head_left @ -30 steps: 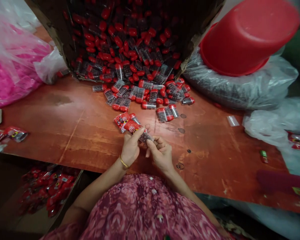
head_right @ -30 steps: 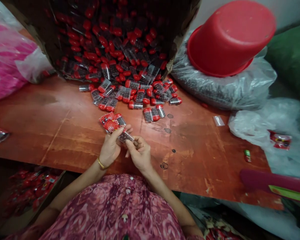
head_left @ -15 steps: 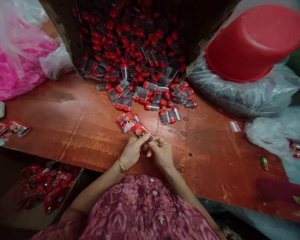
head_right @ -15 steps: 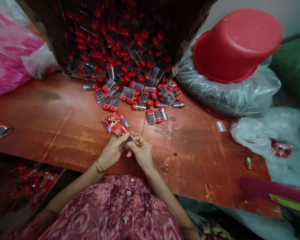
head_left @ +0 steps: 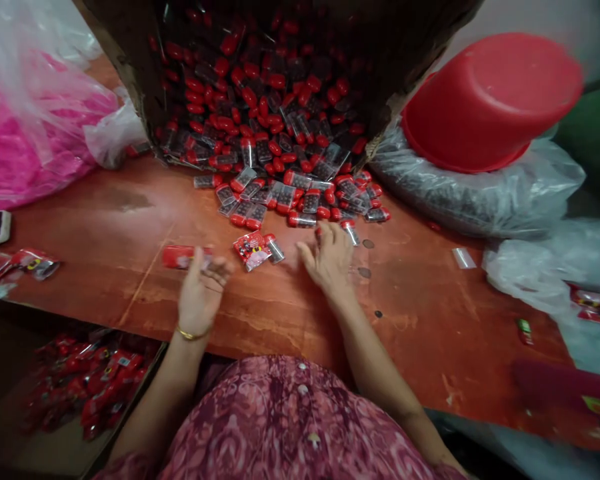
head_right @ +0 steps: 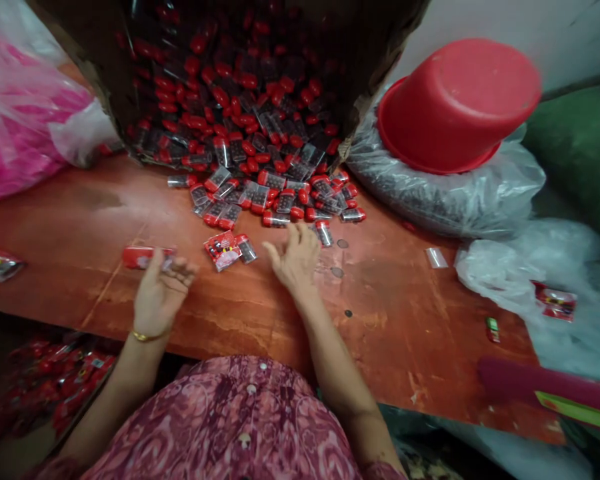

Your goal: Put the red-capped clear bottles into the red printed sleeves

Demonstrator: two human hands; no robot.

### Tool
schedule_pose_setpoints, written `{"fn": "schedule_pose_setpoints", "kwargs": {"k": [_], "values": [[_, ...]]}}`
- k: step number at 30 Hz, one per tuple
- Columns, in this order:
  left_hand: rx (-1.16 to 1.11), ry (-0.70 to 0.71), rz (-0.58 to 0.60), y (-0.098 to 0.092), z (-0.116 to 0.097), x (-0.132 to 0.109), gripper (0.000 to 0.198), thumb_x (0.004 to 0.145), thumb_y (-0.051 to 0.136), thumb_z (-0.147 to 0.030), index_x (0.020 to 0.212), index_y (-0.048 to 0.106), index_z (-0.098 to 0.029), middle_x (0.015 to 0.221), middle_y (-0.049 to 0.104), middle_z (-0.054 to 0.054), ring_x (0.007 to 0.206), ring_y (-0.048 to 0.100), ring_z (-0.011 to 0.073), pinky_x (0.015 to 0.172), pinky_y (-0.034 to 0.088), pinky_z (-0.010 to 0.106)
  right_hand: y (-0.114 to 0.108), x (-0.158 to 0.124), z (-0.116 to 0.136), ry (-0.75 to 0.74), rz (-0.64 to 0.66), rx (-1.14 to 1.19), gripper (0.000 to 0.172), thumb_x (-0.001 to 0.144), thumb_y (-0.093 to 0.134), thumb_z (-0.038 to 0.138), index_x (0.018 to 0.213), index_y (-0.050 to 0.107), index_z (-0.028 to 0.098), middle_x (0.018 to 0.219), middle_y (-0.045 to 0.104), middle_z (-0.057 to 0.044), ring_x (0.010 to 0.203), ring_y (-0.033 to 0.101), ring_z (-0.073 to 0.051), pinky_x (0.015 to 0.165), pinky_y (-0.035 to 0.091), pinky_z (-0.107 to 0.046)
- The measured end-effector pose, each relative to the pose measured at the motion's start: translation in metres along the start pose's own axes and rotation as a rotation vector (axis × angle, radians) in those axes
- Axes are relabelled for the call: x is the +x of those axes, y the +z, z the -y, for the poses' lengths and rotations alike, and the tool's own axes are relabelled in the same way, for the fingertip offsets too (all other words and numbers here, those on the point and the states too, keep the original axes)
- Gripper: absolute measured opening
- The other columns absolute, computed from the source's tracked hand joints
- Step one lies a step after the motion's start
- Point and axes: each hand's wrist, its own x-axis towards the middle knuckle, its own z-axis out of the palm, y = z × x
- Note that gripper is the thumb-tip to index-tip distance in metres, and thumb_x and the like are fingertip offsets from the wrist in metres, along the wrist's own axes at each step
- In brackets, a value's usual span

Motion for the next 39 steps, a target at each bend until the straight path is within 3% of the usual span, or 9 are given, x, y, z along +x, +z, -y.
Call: {"fn": "schedule_pose_setpoints", "kwargs": {"k": [3,5,11,13,16,23,30,35,39], "values": [[-0.164,0.151,-0.138,-0.015,-0.018,0.016,0.042,0.085,0.042,-0.053,0.073,0.060,-0.017,0.064,0.067,0.000,0.059,0.063,0.0072,0.069,0.051,0.020,0.007,-0.009,-0.030,0.029,0.112,-0.145,0.037,0.087,0.045,0.034,0.115,0.056,0.013,0.119,0.057,-0.016,0.113,0.044,-0.029,0.093,0.033,-0.045],[-0.052,0.160,-0.134,-0.016,-0.014,0.018,0.043,0.082,0.045,-0.054,0.078,0.063,-0.015,0.069,0.068,0.003,0.064,0.064,0.0092,0.073,0.051,0.023,0.009,-0.023,-0.043,-0.022,0.144,-0.167,0.034,0.088,0.040,0.025,0.116,0.056,0.014,0.120,0.059,-0.014,0.115,0.044,-0.027,0.097,0.031,-0.043],[1.110,0.726,0.152,0.011,0.025,0.022,0.031,0.064,0.073,-0.039,0.090,0.070,-0.023,0.115,0.065,0.008,0.115,0.053,0.0289,0.101,0.035,0.047,0.000,-0.054,-0.048,-0.076,0.069,-0.170,0.034,0.087,0.041,0.024,0.117,0.055,0.017,0.119,0.060,-0.012,0.119,0.044,-0.025,0.100,0.029,-0.043],[1.482,0.797,0.198,0.018,0.028,0.031,0.029,0.064,0.073,-0.038,0.090,0.072,-0.026,0.129,0.056,0.007,0.128,0.038,0.0342,0.105,0.024,0.053,-0.002,-0.056,-0.047,-0.086,0.044,-0.163,0.034,0.086,0.044,0.027,0.117,0.055,0.016,0.120,0.059,-0.013,0.119,0.044,-0.026,0.099,0.031,-0.044],[1.762,0.762,0.186,0.020,0.027,0.042,0.024,0.073,0.066,-0.037,0.093,0.072,-0.027,0.132,0.053,0.007,0.128,0.037,0.0359,0.103,0.026,0.054,-0.003,-0.056,-0.047,-0.097,0.012,-0.163,0.035,0.085,0.048,0.030,0.115,0.056,0.015,0.120,0.059,-0.014,0.117,0.046,-0.027,0.098,0.033,-0.044],[1.706,0.915,0.085,0.018,0.033,0.045,0.018,0.079,0.057,-0.030,0.085,0.072,-0.023,0.125,0.058,0.008,0.127,0.040,0.0337,0.103,0.026,0.056,-0.015,-0.054,-0.029,-0.065,-0.049,-0.027,0.021,0.083,0.051,0.027,0.099,0.063,0.019,0.112,0.064,-0.011,0.111,0.052,-0.026,0.096,0.032,-0.046],[1.531,1.181,0.187,0.036,0.039,0.001,0.015,0.080,0.056,-0.028,0.080,0.070,-0.022,0.133,0.052,0.008,0.133,0.032,0.0303,0.107,0.016,0.059,-0.016,-0.040,0.049,0.261,0.194,0.915,0.024,0.085,0.046,0.035,0.101,0.059,0.022,0.095,0.068,-0.006,0.085,0.062,-0.018,0.075,0.050,-0.032],[1.267,1.023,0.284,0.037,0.056,-0.013,0.024,0.078,0.060,-0.030,0.099,0.066,-0.020,0.127,0.056,0.010,0.128,0.040,0.0274,0.108,0.024,0.051,-0.009,-0.030,0.057,0.410,0.126,0.976,0.024,0.085,0.044,0.036,0.075,0.059,0.021,0.069,0.063,-0.001,0.064,0.057,-0.014,0.061,0.047,-0.026],[0.852,0.321,0.341,0.034,0.067,-0.015,0.039,0.071,0.064,-0.046,0.096,0.064,-0.016,0.099,0.067,0.009,0.095,0.062,0.0218,0.084,0.049,0.036,-0.013,-0.035,0.042,0.429,0.062,0.859,0.031,0.084,0.043,0.037,0.058,0.046,0.021,0.053,0.048,0.003,0.050,0.044,-0.011,0.050,0.037,-0.024]]}}
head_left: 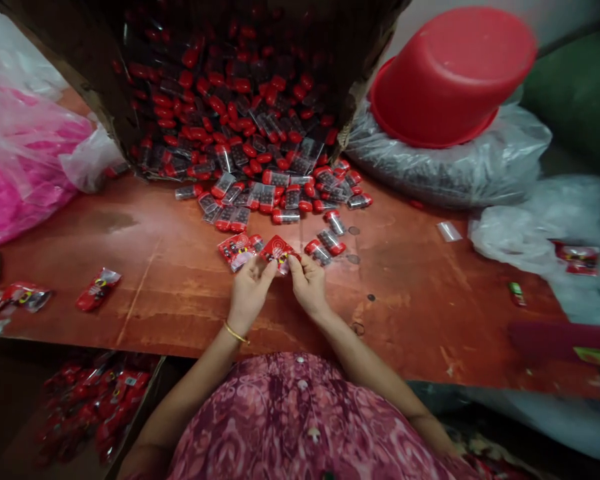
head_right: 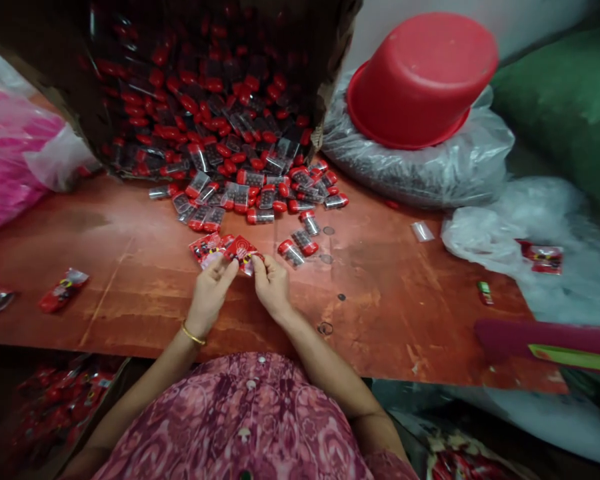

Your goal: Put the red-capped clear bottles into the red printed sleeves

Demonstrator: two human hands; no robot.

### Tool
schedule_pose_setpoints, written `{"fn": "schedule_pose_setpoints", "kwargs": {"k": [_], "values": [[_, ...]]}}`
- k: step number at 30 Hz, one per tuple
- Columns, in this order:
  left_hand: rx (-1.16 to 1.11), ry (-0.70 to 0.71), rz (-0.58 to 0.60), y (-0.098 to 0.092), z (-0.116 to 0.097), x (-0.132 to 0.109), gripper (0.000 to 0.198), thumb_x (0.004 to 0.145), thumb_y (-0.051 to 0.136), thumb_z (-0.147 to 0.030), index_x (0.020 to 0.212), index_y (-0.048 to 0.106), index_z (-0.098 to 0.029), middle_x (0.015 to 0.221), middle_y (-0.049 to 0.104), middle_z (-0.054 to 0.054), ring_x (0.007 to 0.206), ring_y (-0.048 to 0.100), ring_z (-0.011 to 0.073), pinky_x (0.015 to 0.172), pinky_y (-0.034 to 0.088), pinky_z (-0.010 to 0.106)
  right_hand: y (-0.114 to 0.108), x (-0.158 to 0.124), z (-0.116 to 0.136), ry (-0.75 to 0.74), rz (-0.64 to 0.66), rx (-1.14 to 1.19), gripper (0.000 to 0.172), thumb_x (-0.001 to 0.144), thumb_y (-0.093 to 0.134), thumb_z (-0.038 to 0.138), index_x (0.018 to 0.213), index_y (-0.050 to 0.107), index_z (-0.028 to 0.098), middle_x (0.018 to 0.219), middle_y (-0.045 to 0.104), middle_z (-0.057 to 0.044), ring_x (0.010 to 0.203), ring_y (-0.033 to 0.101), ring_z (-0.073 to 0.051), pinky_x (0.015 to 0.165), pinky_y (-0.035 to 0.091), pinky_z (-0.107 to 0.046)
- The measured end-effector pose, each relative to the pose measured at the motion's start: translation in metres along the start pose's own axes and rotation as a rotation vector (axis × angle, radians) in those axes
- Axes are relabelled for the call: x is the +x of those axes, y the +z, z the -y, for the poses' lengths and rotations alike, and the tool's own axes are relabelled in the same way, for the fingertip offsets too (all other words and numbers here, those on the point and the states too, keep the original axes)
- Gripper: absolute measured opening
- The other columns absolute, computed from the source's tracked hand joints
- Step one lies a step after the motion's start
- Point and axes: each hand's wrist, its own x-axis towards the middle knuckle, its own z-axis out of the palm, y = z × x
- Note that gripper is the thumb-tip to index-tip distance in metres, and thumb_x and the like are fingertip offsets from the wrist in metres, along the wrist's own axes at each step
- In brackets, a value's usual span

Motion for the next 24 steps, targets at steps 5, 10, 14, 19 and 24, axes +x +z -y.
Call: {"fn": "schedule_pose_setpoints", "kwargs": {"k": [5,10,14,19,24], "values": [[-0.432,-0.385,0.101,0.008,-0.001,-0.005,0.039,0.053,0.077,-0.046,0.075,0.066,-0.016,0.072,0.066,0.001,0.067,0.060,0.0116,0.064,0.049,0.024,-0.004,-0.011,0.001,-0.024,0.073,-0.102,0.028,0.087,0.042,0.032,0.062,0.047,0.021,0.055,0.047,0.004,0.053,0.046,-0.011,0.052,0.038,-0.022],[-0.454,-0.352,0.024,0.011,-0.006,0.001,0.039,0.047,0.080,-0.042,0.071,0.065,-0.015,0.071,0.069,0.002,0.064,0.061,0.0114,0.062,0.046,0.023,-0.018,-0.006,-0.002,-0.063,0.127,-0.226,0.026,0.089,0.037,0.035,0.081,0.057,0.021,0.073,0.062,-0.002,0.070,0.056,-0.016,0.068,0.046,-0.028],[-0.472,-0.413,-0.018,0.007,-0.009,0.009,0.041,0.044,0.082,-0.041,0.069,0.064,-0.015,0.067,0.068,0.000,0.058,0.060,0.0097,0.058,0.045,0.021,-0.049,0.010,-0.018,-0.174,0.015,-0.711,0.035,0.081,0.052,0.041,0.101,0.059,0.014,0.103,0.064,-0.015,0.096,0.053,-0.029,0.086,0.039,-0.045],[-0.522,-0.496,0.029,0.003,-0.012,0.014,0.040,0.046,0.082,-0.042,0.068,0.063,-0.015,0.063,0.067,0.000,0.055,0.059,0.0094,0.053,0.046,0.020,-0.070,0.013,-0.036,-0.237,0.076,-0.975,0.031,0.084,0.045,0.026,0.106,0.060,0.011,0.104,0.065,-0.018,0.093,0.057,-0.030,0.080,0.043,-0.045],[-0.461,-0.496,0.065,0.003,-0.012,0.011,0.039,0.047,0.082,-0.042,0.068,0.064,-0.015,0.063,0.068,0.001,0.053,0.059,0.0088,0.050,0.045,0.019,-0.078,-0.012,-0.008,-0.193,0.199,-0.470,0.026,0.086,0.040,0.024,0.099,0.061,0.016,0.083,0.068,-0.007,0.069,0.061,-0.017,0.062,0.048,-0.029]]}}
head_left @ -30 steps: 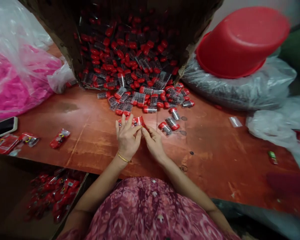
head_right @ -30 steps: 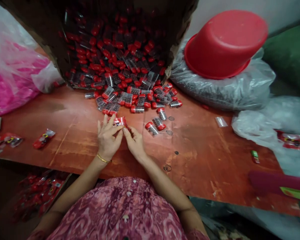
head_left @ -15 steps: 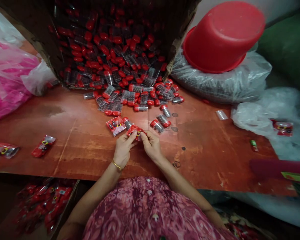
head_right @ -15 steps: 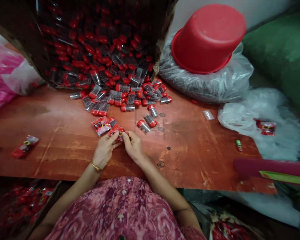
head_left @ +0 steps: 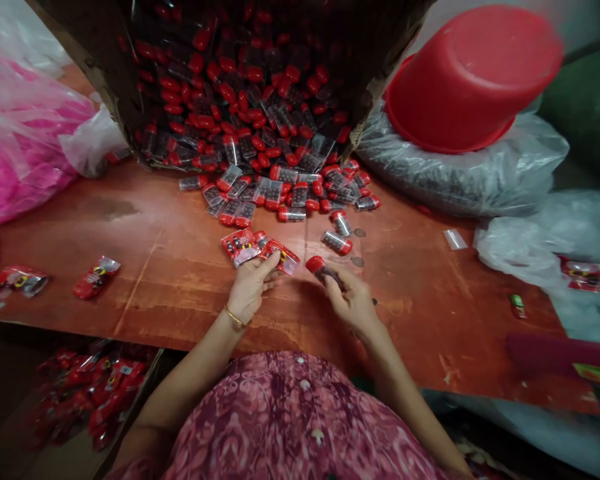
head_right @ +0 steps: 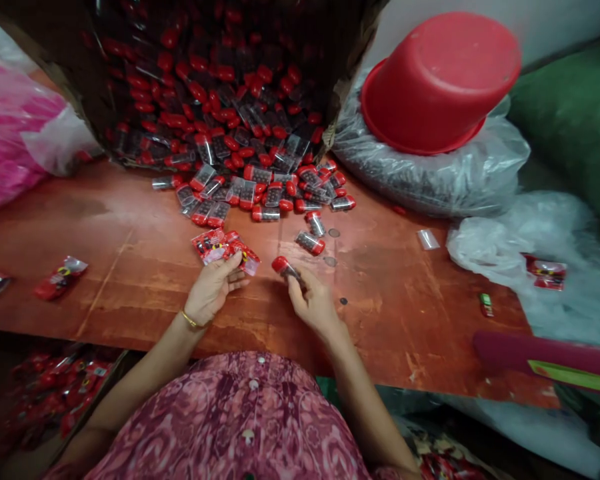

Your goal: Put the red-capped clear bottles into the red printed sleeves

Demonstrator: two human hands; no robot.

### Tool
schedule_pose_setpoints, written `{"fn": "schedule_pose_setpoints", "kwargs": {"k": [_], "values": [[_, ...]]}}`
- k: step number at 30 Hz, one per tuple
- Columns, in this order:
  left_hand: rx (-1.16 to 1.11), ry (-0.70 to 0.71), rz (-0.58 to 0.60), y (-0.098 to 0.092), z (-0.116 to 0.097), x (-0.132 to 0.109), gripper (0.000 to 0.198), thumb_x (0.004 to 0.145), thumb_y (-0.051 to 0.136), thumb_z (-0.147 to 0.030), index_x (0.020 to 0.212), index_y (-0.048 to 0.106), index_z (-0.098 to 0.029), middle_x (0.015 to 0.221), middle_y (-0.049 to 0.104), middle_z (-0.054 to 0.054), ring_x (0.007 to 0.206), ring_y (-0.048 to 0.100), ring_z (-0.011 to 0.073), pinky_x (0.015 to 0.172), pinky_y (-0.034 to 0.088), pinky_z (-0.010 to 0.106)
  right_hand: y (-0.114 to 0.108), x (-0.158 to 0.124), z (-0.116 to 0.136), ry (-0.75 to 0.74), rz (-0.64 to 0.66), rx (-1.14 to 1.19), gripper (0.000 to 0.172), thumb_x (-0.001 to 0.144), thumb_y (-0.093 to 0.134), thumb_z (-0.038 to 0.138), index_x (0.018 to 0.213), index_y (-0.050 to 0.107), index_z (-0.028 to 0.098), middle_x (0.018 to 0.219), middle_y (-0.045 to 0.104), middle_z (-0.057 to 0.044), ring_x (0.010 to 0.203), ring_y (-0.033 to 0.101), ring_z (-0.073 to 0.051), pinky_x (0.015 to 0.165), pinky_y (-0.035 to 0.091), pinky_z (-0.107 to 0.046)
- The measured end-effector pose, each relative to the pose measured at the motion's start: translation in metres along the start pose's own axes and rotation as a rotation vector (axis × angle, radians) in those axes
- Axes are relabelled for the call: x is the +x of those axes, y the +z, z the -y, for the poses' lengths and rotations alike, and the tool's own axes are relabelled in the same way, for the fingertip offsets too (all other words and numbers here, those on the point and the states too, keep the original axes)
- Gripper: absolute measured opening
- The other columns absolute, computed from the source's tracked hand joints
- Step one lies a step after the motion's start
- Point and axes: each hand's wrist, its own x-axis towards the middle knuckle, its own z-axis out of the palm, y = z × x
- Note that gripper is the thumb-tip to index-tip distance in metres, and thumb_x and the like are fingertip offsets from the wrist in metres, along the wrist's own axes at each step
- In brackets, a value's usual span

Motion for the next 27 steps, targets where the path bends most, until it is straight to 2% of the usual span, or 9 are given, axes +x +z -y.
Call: {"fn": "schedule_pose_setpoints", "kwargs": {"k": [2,4,9,13,17,20,23,27], "values": [[0.050,0.033,0.022,0.000,0.001,-0.001,0.038,0.048,0.080,-0.044,0.067,0.065,-0.015,0.064,0.068,0.002,0.054,0.060,0.0093,0.051,0.044,0.018,-0.009,-0.007,0.017,0.041,0.079,0.128,0.023,0.085,0.042,0.024,0.094,0.062,0.017,0.073,0.066,-0.003,0.059,0.058,-0.014,0.053,0.045,-0.024],[0.096,0.058,0.058,0.001,0.002,-0.003,0.038,0.049,0.080,-0.046,0.065,0.067,-0.015,0.063,0.068,0.002,0.056,0.060,0.0100,0.052,0.044,0.019,-0.015,-0.009,0.029,0.036,0.135,0.159,0.020,0.082,0.044,0.022,0.086,0.063,0.017,0.066,0.063,-0.001,0.055,0.055,-0.012,0.050,0.042,-0.022],[0.157,0.138,0.123,0.003,0.001,-0.006,0.036,0.048,0.080,-0.043,0.065,0.070,-0.013,0.066,0.069,0.003,0.060,0.059,0.0118,0.061,0.045,0.023,-0.013,-0.005,0.037,0.062,0.175,0.167,0.020,0.078,0.045,0.021,0.075,0.064,0.017,0.058,0.058,0.001,0.051,0.048,-0.011,0.048,0.038,-0.021],[0.220,0.219,0.156,0.001,0.002,-0.004,0.033,0.056,0.076,-0.042,0.069,0.071,-0.013,0.070,0.070,0.004,0.063,0.059,0.0129,0.068,0.046,0.025,-0.006,-0.005,0.035,0.198,0.141,0.342,0.019,0.076,0.048,0.027,0.075,0.064,0.016,0.058,0.057,0.001,0.050,0.048,-0.010,0.046,0.038,-0.021],[0.271,0.291,0.151,0.003,0.008,-0.002,0.027,0.057,0.076,-0.035,0.072,0.072,-0.013,0.070,0.070,0.003,0.063,0.058,0.0128,0.067,0.046,0.025,-0.003,-0.008,0.034,0.428,0.250,0.582,0.026,0.075,0.052,0.040,0.075,0.063,0.016,0.052,0.053,0.003,0.036,0.040,-0.007,0.038,0.036,-0.020],[0.265,0.340,0.109,0.005,0.012,-0.002,0.025,0.056,0.077,-0.031,0.074,0.072,-0.014,0.072,0.070,0.002,0.063,0.058,0.0128,0.067,0.046,0.026,-0.003,-0.010,0.034,0.558,0.268,0.677,0.031,0.073,0.053,0.046,0.072,0.061,0.016,0.050,0.053,0.003,0.032,0.039,-0.006,0.034,0.033,-0.020],[0.268,0.342,0.104,0.006,0.015,-0.002,0.024,0.059,0.074,-0.034,0.073,0.072,-0.014,0.069,0.069,0.002,0.064,0.057,0.0128,0.068,0.045,0.025,-0.001,-0.009,0.033,0.548,0.214,0.672,0.030,0.073,0.055,0.046,0.073,0.061,0.016,0.049,0.052,0.004,0.033,0.039,-0.006,0.033,0.032,-0.019],[0.246,0.256,0.154,0.003,0.014,0.000,0.028,0.061,0.073,-0.039,0.070,0.071,-0.012,0.066,0.068,0.003,0.063,0.057,0.0123,0.068,0.045,0.025,0.001,-0.007,0.033,0.427,0.154,0.586,0.027,0.074,0.055,0.042,0.075,0.064,0.016,0.050,0.048,0.005,0.038,0.037,-0.006,0.037,0.033,-0.019]]}}
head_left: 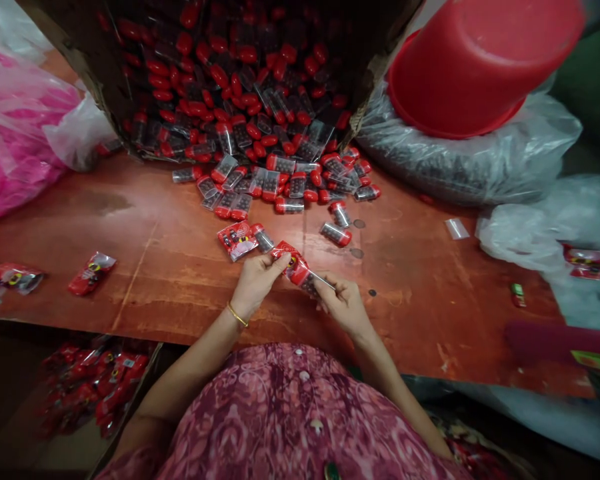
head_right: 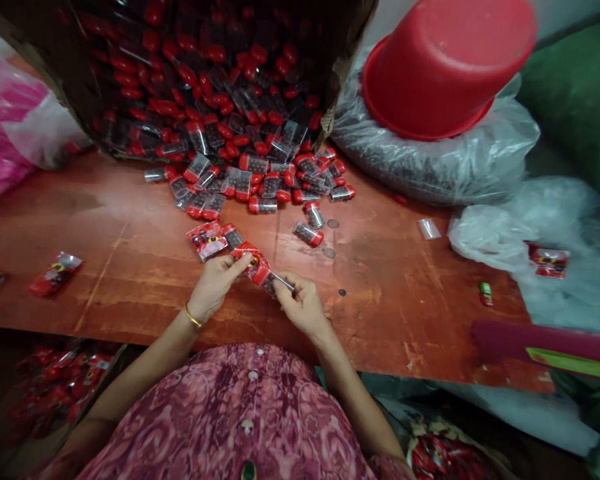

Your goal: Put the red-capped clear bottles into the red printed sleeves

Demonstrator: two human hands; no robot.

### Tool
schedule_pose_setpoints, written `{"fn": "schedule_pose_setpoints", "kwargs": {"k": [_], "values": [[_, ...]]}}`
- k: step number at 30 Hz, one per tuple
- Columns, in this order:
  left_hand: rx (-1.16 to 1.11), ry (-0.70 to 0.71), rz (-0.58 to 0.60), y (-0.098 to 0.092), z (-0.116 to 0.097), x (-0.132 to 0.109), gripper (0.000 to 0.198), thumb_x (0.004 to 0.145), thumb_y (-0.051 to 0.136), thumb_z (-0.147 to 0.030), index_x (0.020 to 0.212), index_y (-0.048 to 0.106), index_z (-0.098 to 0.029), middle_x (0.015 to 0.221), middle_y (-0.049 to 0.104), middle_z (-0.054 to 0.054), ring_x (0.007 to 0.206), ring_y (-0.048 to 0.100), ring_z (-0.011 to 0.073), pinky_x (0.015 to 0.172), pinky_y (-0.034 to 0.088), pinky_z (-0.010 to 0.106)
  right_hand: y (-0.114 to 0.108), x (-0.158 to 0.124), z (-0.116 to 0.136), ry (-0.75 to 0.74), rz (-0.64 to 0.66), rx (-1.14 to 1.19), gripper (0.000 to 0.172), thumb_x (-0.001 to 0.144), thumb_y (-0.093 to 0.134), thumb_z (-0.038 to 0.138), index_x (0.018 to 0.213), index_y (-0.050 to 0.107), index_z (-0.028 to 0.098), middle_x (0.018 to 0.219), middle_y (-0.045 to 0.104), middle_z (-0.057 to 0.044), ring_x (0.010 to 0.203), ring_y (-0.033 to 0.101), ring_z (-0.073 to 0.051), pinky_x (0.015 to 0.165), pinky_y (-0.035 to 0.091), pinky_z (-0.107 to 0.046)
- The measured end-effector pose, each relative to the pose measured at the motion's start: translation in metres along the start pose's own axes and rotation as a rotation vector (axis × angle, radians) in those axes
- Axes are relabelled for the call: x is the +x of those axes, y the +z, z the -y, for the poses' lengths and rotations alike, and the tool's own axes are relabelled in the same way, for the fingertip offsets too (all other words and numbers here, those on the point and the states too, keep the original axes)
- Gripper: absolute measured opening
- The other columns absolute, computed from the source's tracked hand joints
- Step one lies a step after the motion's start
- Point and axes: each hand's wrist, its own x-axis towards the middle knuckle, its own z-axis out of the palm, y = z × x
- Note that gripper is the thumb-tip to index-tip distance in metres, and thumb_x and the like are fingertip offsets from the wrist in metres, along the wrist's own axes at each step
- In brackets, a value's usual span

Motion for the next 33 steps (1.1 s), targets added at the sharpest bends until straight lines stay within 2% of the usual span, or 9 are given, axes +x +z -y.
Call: {"fn": "schedule_pose_setpoints", "kwargs": {"k": [6,9,12,15,19,21,24,30,33], "values": [[-0.094,-0.021,-0.010,0.002,-0.001,0.000,0.029,0.049,0.081,-0.026,0.075,0.071,-0.015,0.075,0.070,0.002,0.068,0.060,0.0124,0.072,0.047,0.026,0.004,0.001,-0.004,-0.091,-0.002,-0.054,0.025,0.075,0.054,0.039,0.074,0.064,0.017,0.057,0.052,0.002,0.046,0.041,-0.008,0.041,0.035,-0.020],[-0.186,-0.124,-0.001,0.007,0.000,-0.003,0.033,0.044,0.083,-0.024,0.073,0.070,-0.014,0.074,0.070,0.002,0.067,0.061,0.0123,0.072,0.048,0.027,0.007,0.001,-0.009,-0.100,-0.038,-0.016,0.027,0.079,0.050,0.041,0.080,0.063,0.017,0.054,0.049,0.003,0.044,0.040,-0.008,0.042,0.036,-0.021],[-0.231,-0.204,0.023,0.011,0.002,-0.005,0.034,0.044,0.083,-0.028,0.071,0.070,-0.013,0.071,0.069,0.003,0.064,0.061,0.0124,0.069,0.048,0.027,0.011,0.001,-0.015,-0.094,-0.073,0.021,0.029,0.081,0.049,0.044,0.086,0.060,0.018,0.052,0.046,0.005,0.041,0.038,-0.008,0.043,0.038,-0.022],[-0.219,-0.136,-0.048,0.012,0.006,-0.004,0.032,0.046,0.082,-0.030,0.069,0.069,-0.012,0.069,0.069,0.003,0.063,0.059,0.0113,0.069,0.047,0.026,0.015,0.003,-0.016,-0.031,-0.075,0.059,0.033,0.080,0.049,0.051,0.080,0.055,0.019,0.051,0.046,0.007,0.037,0.037,-0.006,0.039,0.035,-0.021],[-0.244,-0.070,-0.119,0.014,0.009,-0.002,0.030,0.046,0.082,-0.028,0.067,0.066,-0.012,0.065,0.066,-0.001,0.060,0.057,0.0093,0.066,0.046,0.024,0.020,0.007,-0.015,0.079,0.033,0.186,0.037,0.080,0.048,0.056,0.070,0.044,0.021,0.044,0.038,0.010,0.031,0.033,-0.005,0.034,0.032,-0.019],[-0.296,-0.102,-0.082,0.017,0.008,-0.001,0.031,0.046,0.082,-0.027,0.067,0.065,-0.012,0.065,0.065,-0.001,0.060,0.056,0.0084,0.066,0.046,0.022,0.025,0.009,-0.016,0.035,0.001,0.215,0.035,0.081,0.048,0.054,0.071,0.044,0.021,0.044,0.036,0.011,0.032,0.032,-0.005,0.035,0.033,-0.019],[-0.379,-0.096,-0.018,0.021,0.006,-0.002,0.034,0.045,0.083,-0.026,0.069,0.064,-0.013,0.066,0.065,-0.002,0.061,0.057,0.0072,0.065,0.045,0.019,0.031,0.010,-0.020,-0.081,-0.144,0.178,0.033,0.082,0.049,0.052,0.076,0.048,0.020,0.050,0.041,0.010,0.037,0.037,-0.005,0.037,0.034,-0.018],[-0.319,-0.102,0.129,0.021,0.011,-0.007,0.038,0.060,0.071,-0.050,0.062,0.059,-0.014,0.046,0.055,-0.002,0.038,0.048,0.0087,0.039,0.037,0.020,0.037,0.009,-0.024,-0.076,-0.078,0.302,0.029,0.085,0.046,0.048,0.076,0.047,0.020,0.049,0.039,0.010,0.036,0.034,-0.005,0.038,0.036,-0.019],[-0.258,-0.077,0.097,0.021,0.018,-0.010,0.039,0.062,0.069,-0.052,0.061,0.060,-0.014,0.042,0.053,-0.002,0.035,0.046,0.0087,0.036,0.035,0.021,0.040,0.007,-0.027,-0.102,-0.143,0.212,0.027,0.088,0.042,0.046,0.078,0.046,0.021,0.051,0.039,0.009,0.039,0.036,-0.006,0.039,0.035,-0.019]]}}
